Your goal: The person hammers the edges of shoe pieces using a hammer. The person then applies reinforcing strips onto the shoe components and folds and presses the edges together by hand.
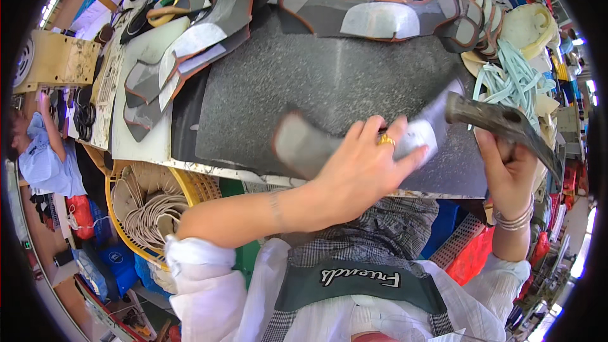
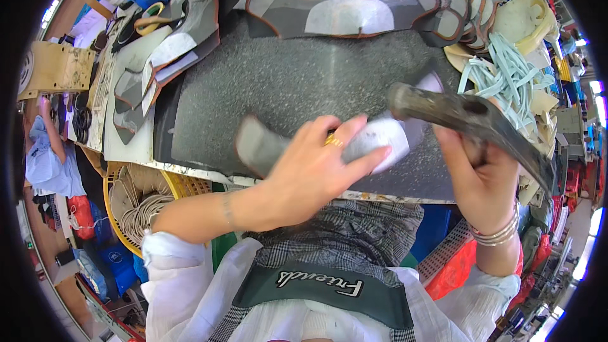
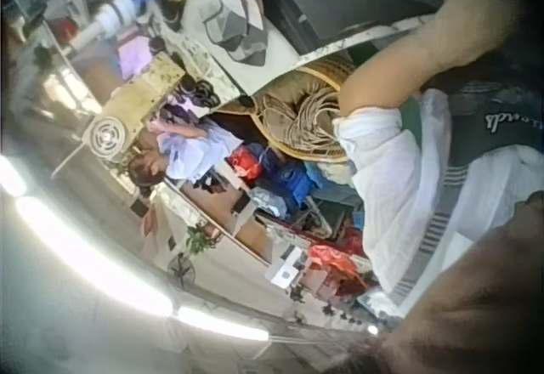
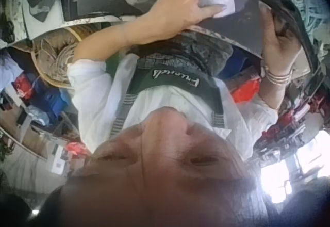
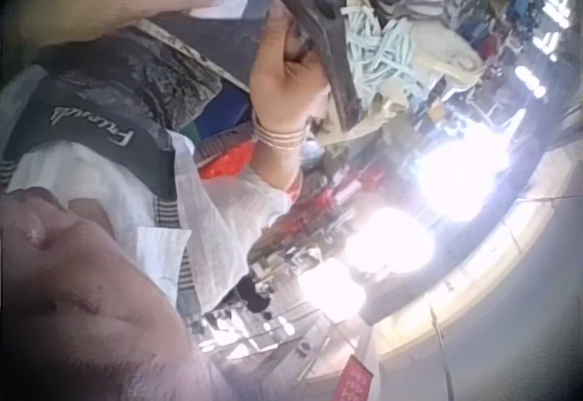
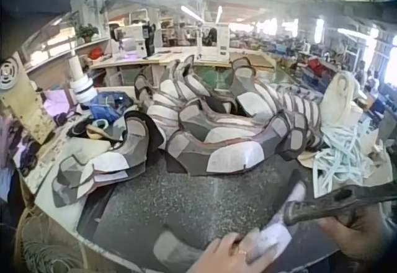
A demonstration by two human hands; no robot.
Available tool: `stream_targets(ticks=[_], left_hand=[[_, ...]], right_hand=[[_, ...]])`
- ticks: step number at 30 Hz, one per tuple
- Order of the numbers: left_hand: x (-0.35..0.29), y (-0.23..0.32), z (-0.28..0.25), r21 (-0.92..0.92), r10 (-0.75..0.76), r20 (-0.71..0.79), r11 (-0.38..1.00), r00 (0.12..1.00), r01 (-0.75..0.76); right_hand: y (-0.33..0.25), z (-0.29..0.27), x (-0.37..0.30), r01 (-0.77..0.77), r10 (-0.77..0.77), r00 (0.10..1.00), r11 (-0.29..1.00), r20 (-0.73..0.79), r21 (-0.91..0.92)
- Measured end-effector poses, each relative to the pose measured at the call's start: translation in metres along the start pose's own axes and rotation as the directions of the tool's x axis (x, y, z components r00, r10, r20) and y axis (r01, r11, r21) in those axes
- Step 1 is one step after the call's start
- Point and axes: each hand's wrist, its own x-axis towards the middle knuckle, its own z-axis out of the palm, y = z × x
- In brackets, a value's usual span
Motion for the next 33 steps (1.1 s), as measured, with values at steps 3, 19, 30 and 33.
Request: stream_targets(ticks=[3, 19, 30, 33], left_hand=[[0.0, -0.019, -0.056, 0.479, 0.205, -0.345, 0.878, 0.916, -0.016], [0.092, -0.131, -0.06, 0.368, -0.06, -0.263, 0.917, 0.963, 0.158], [0.11, -0.041, -0.042, 0.231, 0.317, -0.108, 0.93, 0.942, -0.286], [0.066, 0.01, -0.048, 0.069, 0.488, -0.215, 0.871, 0.846, -0.486]], right_hand=[[0.021, -0.041, -0.004, -0.023, 0.018, 0.995, 0.998, -0.094, -0.054], [0.08, 0.02, 0.176, 0.37, -0.356, 0.929, 0.881, 0.103, -0.294], [0.085, 0.052, 0.255, 0.694, -0.411, 0.688, 0.614, 0.599, -0.376], [0.082, 0.045, 0.245, 0.659, -0.264, 0.717, 0.558, 0.645, -0.504]])
